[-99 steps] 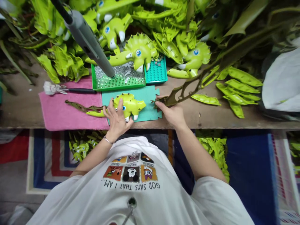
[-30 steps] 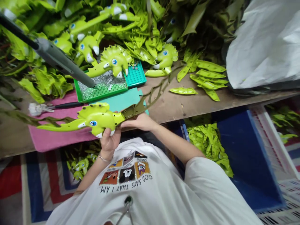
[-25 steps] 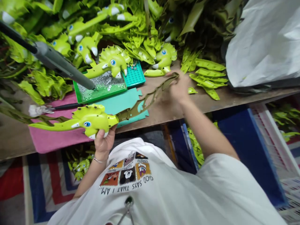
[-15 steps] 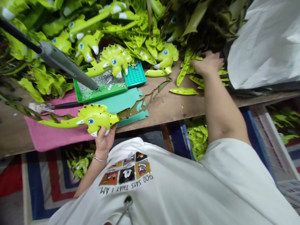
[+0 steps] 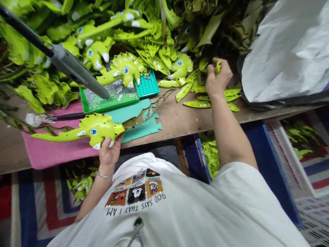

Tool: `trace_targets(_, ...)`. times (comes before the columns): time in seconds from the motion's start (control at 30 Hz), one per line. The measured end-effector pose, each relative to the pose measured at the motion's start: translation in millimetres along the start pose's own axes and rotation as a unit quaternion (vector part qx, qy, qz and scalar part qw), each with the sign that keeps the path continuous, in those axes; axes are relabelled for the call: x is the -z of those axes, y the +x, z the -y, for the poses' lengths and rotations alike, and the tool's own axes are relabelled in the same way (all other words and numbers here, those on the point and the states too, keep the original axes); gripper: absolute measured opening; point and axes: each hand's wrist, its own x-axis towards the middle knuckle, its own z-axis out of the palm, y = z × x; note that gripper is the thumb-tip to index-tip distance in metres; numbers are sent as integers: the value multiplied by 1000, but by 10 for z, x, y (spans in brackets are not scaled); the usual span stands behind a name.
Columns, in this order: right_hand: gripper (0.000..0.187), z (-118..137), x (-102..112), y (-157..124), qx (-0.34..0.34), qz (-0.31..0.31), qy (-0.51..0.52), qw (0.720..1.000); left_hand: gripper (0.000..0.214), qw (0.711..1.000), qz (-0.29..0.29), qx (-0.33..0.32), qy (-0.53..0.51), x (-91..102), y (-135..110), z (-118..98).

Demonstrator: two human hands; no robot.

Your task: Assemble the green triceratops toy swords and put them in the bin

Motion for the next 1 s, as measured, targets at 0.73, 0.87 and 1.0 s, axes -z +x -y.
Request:
trace_targets(0.73,43,79,46,-81,-103,65,-97,988,59,1000,-17,-11,5,111,56,-20)
trace_targets(0.87,33,-1,7,-81,-60,28,-69,995,55,1000,-21,-10,2,169,76,-48)
trace_targets(1.0,56,-72,-35,-106,-24,47,-62,997,50,1000,-28,-8,-1,230,103,-69)
